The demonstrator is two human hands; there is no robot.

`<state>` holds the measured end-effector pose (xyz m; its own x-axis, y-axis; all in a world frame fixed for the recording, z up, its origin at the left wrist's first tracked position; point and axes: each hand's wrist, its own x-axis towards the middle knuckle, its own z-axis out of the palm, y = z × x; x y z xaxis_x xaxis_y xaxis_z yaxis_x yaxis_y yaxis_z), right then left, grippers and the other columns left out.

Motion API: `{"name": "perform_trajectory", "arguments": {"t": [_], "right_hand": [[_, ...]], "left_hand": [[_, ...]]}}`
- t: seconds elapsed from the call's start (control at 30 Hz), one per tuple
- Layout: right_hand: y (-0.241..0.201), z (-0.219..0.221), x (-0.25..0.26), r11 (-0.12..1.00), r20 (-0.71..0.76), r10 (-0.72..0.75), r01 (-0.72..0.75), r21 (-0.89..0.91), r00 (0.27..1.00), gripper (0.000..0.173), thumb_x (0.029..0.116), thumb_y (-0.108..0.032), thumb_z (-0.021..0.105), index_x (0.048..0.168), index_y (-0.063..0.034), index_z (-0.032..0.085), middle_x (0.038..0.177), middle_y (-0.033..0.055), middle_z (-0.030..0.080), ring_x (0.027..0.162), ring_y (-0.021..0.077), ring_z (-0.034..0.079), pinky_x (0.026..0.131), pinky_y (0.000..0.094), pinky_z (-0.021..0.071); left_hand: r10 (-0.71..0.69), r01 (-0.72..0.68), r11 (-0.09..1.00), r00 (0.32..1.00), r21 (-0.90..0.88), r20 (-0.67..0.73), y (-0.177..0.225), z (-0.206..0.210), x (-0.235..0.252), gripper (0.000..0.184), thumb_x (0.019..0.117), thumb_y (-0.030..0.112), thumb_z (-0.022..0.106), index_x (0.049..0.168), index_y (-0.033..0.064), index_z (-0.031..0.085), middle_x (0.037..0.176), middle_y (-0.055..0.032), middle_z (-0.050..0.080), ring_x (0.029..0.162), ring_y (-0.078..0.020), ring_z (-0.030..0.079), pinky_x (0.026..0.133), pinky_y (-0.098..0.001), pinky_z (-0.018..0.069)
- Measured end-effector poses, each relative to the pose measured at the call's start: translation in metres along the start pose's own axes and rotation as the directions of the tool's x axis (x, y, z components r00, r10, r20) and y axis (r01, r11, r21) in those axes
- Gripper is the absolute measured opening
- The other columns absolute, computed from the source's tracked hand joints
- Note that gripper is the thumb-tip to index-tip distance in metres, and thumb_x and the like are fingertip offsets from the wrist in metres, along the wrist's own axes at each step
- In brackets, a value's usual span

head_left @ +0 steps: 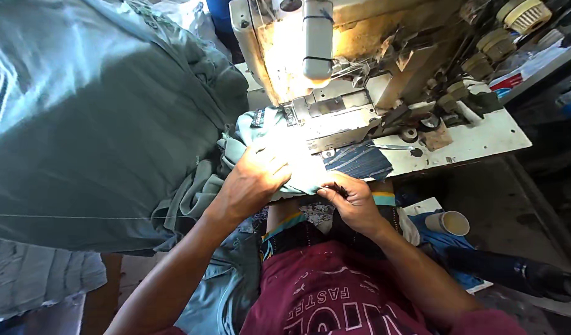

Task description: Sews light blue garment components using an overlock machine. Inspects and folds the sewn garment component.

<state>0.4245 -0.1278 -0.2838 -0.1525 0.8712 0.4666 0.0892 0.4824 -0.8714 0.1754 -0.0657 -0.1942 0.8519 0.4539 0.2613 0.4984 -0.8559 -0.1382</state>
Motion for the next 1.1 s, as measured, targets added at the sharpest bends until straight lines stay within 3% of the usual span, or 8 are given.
{"name": "perform_trajectory", "arguments": {"t": [0.3, 0.43, 0.63, 0.7, 0.77, 0.83, 0.93, 1.1], "right_hand": [[0.006, 0.008, 0.034, 0.99, -0.073, 0.14, -0.142, -0.027, 0.987, 0.006, 0.0971, -0.01, 0.068, 0.099, -0.0065, 0.072, 0.085, 0.0013, 0.068, 0.069, 0.0083, 0.061, 0.062, 0.0257, 0.0547], [0.015, 0.013, 0.057, 0.996, -0.072, 0.073, -0.076, -0.039, 0.995, 0.008, 0.0982, -0.009, 0.067, 0.104, -0.0051, 0.071, 0.085, 0.0026, 0.068, 0.068, 0.0097, 0.062, 0.061, 0.0277, 0.0555], [0.017, 0.017, 0.077, 0.993, -0.09, -0.033, 0.022, -0.117, 0.995, 0.01, 0.0986, -0.007, 0.066, 0.107, -0.0027, 0.069, 0.087, 0.0054, 0.068, 0.07, 0.0101, 0.063, 0.063, 0.027, 0.0565], [0.019, 0.017, 0.079, 0.992, -0.1, -0.057, 0.045, -0.121, 0.993, 0.011, 0.098, -0.005, 0.066, 0.108, -0.0032, 0.07, 0.089, 0.0058, 0.069, 0.07, 0.01, 0.063, 0.063, 0.0264, 0.0562], [0.021, 0.017, 0.08, 0.99, -0.111, -0.059, 0.044, -0.135, 0.992, 0.011, 0.0975, -0.004, 0.066, 0.108, -0.0043, 0.071, 0.089, 0.0055, 0.069, 0.068, 0.0099, 0.061, 0.061, 0.0261, 0.0547], [0.02, 0.017, 0.076, 0.989, -0.11, -0.033, 0.016, -0.149, 0.993, 0.012, 0.0984, -0.006, 0.066, 0.109, -0.0057, 0.071, 0.089, 0.0053, 0.069, 0.067, 0.0104, 0.061, 0.06, 0.0265, 0.0544], [0.02, 0.015, 0.072, 0.99, -0.089, -0.02, 0.008, -0.138, 0.996, 0.012, 0.0996, -0.007, 0.065, 0.111, -0.0058, 0.07, 0.094, 0.0061, 0.071, 0.074, 0.012, 0.065, 0.065, 0.0284, 0.0583], [0.014, 0.006, 0.081, 0.98, 0.034, -0.072, 0.077, -0.184, 0.997, 0.013, 0.0997, -0.007, 0.064, 0.111, -0.0046, 0.071, 0.097, 0.0069, 0.071, 0.081, 0.0115, 0.067, 0.074, 0.0292, 0.0593]], "left_hand": [[-0.015, 0.018, 0.998, 0.998, 0.065, -0.054, -0.036, 0.001, 0.015, 0.02, 0.0978, 0.002, 0.051, 0.097, 0.0055, 0.07, 0.11, -0.0115, 0.072, 0.102, -0.0329, 0.066, 0.095, -0.0546, 0.0465], [-0.026, 0.032, 0.996, 0.997, 0.088, -0.067, -0.061, 0.005, 0.021, 0.02, 0.1006, 0.005, 0.049, 0.101, 0.0064, 0.069, 0.112, -0.0107, 0.071, 0.11, -0.0318, 0.065, 0.101, -0.0532, 0.0453], [-0.057, 0.057, 0.998, 0.998, 0.024, -0.031, -0.076, 0.001, 0.022, 0.032, 0.0882, 0.0, 0.057, 0.116, 0.0093, 0.069, 0.125, -0.0089, 0.069, 0.115, -0.0333, 0.062, 0.095, -0.0541, 0.0449], [-0.073, 0.073, 0.996, 0.997, -0.06, 0.007, -0.077, -0.008, 0.021, 0.036, 0.0888, 0.021, 0.062, 0.123, 0.015, 0.069, 0.121, -0.005, 0.07, 0.112, -0.0303, 0.062, 0.091, -0.0526, 0.0462], [-0.147, 0.156, 0.983, 0.985, -0.095, 0.093, -0.081, -0.019, 0.02, 0.054, 0.0923, 0.062, 0.059, 0.126, 0.0214, 0.069, 0.112, -0.0025, 0.071, 0.104, -0.0279, 0.064, 0.087, -0.0535, 0.0491], [-0.241, 0.254, 0.966, 0.952, -0.047, 0.188, -0.088, -0.031, 0.016, 0.063, 0.0956, 0.072, 0.046, 0.123, 0.021, 0.071, 0.109, -0.0073, 0.072, 0.105, -0.0342, 0.066, 0.086, -0.0614, 0.0515], [-0.386, 0.374, 0.923, 0.885, 0.095, 0.262, -0.103, -0.046, 0.002, 0.064, 0.1029, 0.066, 0.034, 0.099, 0.0151, 0.072, 0.107, -0.0129, 0.068, 0.11, -0.0407, 0.062, 0.085, -0.0651, 0.047], [-0.197, 0.199, 0.975, 0.98, -0.098, 0.026, -0.078, -0.084, -0.003, 0.029, 0.0901, 0.042, 0.068, 0.087, 0.0134, 0.069, 0.138, -0.0112, 0.057, 0.131, -0.0371, 0.048, 0.106, -0.0617, 0.0367]]}}
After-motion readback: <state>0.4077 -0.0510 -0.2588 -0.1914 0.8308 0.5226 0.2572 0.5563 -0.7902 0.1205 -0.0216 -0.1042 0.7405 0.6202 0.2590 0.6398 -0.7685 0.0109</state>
